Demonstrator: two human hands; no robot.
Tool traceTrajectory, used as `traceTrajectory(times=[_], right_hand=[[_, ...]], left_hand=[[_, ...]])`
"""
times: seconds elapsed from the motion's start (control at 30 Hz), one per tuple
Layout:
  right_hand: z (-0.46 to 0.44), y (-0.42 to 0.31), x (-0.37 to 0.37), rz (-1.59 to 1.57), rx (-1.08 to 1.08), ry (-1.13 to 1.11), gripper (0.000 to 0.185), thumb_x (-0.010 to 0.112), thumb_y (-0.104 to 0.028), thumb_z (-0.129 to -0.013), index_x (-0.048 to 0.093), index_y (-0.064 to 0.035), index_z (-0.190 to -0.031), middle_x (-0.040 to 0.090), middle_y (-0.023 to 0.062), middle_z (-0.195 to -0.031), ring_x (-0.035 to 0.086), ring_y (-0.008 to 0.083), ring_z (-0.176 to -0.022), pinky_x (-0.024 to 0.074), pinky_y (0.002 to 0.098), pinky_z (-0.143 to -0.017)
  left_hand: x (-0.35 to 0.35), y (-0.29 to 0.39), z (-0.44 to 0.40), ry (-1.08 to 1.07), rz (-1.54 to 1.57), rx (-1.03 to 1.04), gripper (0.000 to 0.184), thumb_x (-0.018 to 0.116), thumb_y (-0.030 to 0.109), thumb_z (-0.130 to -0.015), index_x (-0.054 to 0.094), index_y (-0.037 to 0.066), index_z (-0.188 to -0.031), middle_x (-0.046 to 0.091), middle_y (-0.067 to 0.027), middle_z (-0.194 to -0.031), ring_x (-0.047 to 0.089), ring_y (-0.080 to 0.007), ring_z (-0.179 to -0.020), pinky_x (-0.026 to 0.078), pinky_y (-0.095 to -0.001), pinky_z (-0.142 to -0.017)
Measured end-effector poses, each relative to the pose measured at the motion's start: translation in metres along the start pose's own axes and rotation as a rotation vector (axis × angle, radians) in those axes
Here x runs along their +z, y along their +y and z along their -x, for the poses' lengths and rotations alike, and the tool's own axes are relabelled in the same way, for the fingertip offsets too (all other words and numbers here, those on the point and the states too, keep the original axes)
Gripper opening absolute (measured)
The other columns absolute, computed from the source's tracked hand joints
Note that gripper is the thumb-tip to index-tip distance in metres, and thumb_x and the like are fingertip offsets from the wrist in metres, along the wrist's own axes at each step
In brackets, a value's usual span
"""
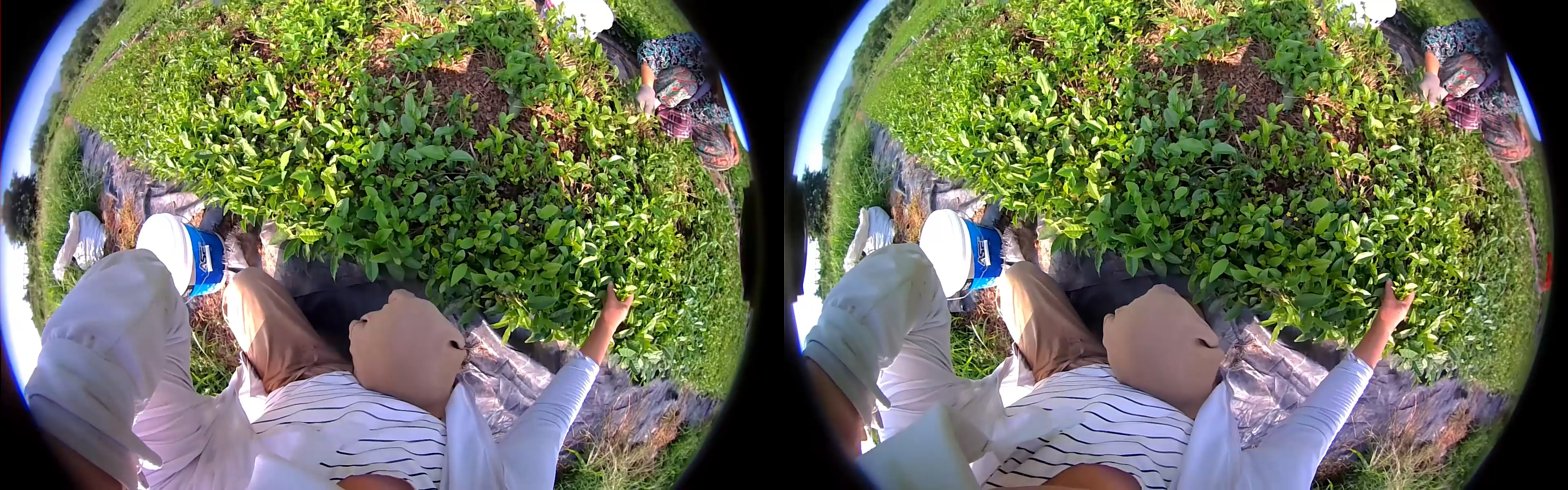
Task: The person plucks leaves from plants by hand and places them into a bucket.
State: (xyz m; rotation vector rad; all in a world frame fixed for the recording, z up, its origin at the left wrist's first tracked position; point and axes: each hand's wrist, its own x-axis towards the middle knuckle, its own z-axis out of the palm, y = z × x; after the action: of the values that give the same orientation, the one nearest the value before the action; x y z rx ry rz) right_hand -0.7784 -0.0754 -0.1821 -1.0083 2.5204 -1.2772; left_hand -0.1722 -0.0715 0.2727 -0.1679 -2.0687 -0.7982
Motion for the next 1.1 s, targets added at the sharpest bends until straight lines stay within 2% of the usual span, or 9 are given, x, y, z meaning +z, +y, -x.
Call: traceTrajectory(times=[0.1,0.17,0.37,0.53,0.57,0.7,0.9,1.03,1.1], right_hand=[[-0.017,0.014,0.015,-0.253,0.353,-0.094,0.041,0.071,-0.021,-0.079,0.056,-0.0005,-0.112,0.065,0.0092,-0.096,0.060,0.0164,-0.079,0.0480,0.0286,-0.069],[0.020,0.007,0.012,-0.858,0.549,-0.198,0.025,0.067,-0.012,-0.080,0.059,-0.0040,-0.103,0.064,0.0065,-0.087,0.058,0.0140,-0.068,0.0472,0.0276,-0.060],[0.228,-0.136,-0.053,-0.949,0.767,-0.641,0.033,0.064,0.002,-0.078,0.054,-0.0100,-0.108,0.058,0.0041,-0.083,0.052,0.0127,-0.057,0.0435,0.0274,-0.051],[0.263,-0.088,-0.069,-1.031,0.857,-0.412,0.036,0.066,-0.002,-0.079,0.057,-0.0070,-0.113,0.059,0.0018,-0.084,0.052,0.0105,-0.061,0.0431,0.0224,-0.053],[0.255,-0.079,-0.072,-1.007,0.866,-0.285,0.033,0.065,-0.002,-0.080,0.058,-0.0070,-0.112,0.060,0.0018,-0.084,0.053,0.0100,-0.062,0.0428,0.0217,-0.052],[0.184,-0.054,-0.078,-0.926,0.540,-0.037,0.030,0.062,0.002,-0.082,0.060,-0.0045,-0.111,0.063,0.0034,-0.089,0.055,0.0089,-0.065,0.0468,0.0214,-0.060],[0.100,-0.031,-0.036,-0.120,-0.235,-0.106,0.038,0.062,0.001,-0.082,0.055,-0.0068,-0.119,0.063,0.0046,-0.098,0.056,0.0091,-0.069,0.0453,0.0216,-0.064],[0.160,-0.056,-0.037,-0.829,0.565,-0.438,0.028,0.067,-0.002,-0.079,0.056,-0.0070,-0.104,0.061,0.0032,-0.091,0.054,0.0127,-0.061,0.0438,0.0250,-0.055],[0.216,-0.101,-0.055,-0.916,0.637,-0.551,0.028,0.068,-0.005,-0.079,0.056,-0.0071,-0.104,0.060,0.0009,-0.087,0.052,0.0110,-0.057,0.0416,0.0244,-0.051]], left_hand=[[0.001,0.002,-0.005,-0.007,-0.003,0.009,0.090,0.045,0.073,-0.077,0.028,0.013,-0.142,0.029,-0.0291,-0.140,0.035,-0.0417,-0.127,0.032,-0.0541,-0.103],[-0.002,0.004,-0.008,-0.008,0.000,0.007,0.090,0.044,0.073,-0.077,0.029,0.013,-0.142,0.030,-0.0290,-0.140,0.036,-0.0416,-0.127,0.032,-0.0540,-0.103],[-0.019,-0.002,-0.008,0.041,0.040,-0.022,0.089,0.043,0.073,-0.078,0.030,0.012,-0.142,0.030,-0.0285,-0.140,0.036,-0.0413,-0.127,0.033,-0.0540,-0.102],[-0.019,-0.054,0.077,0.217,0.099,-0.325,0.089,0.042,0.073,-0.078,0.031,0.012,-0.141,0.031,-0.0282,-0.140,0.036,-0.0411,-0.127,0.033,-0.0539,-0.102],[-0.012,-0.070,0.108,0.210,0.109,-0.437,0.087,0.042,0.070,-0.082,0.038,0.000,-0.133,0.045,-0.0270,-0.128,0.051,-0.0391,-0.113,0.041,-0.0494,-0.096],[0.044,-0.083,0.209,0.472,0.217,-1.042,0.056,0.049,0.044,-0.092,0.052,-0.005,-0.119,0.061,-0.0187,-0.109,0.061,-0.0305,-0.099,0.045,-0.0412,-0.092],[0.078,-0.079,0.270,0.595,0.285,-1.317,0.037,0.045,0.024,-0.097,0.052,-0.005,-0.119,0.062,-0.0169,-0.108,0.062,-0.0260,-0.097,0.046,-0.0353,-0.090],[0.079,-0.070,0.279,0.625,0.263,-1.375,0.036,0.045,0.023,-0.097,0.052,-0.005,-0.119,0.062,-0.0166,-0.106,0.062,-0.0256,-0.097,0.047,-0.0345,-0.089],[0.079,-0.070,0.287,0.669,0.255,-1.408,0.036,0.045,0.023,-0.097,0.052,-0.005,-0.119,0.062,-0.0166,-0.106,0.062,-0.0255,-0.096,0.047,-0.0344,-0.089]])
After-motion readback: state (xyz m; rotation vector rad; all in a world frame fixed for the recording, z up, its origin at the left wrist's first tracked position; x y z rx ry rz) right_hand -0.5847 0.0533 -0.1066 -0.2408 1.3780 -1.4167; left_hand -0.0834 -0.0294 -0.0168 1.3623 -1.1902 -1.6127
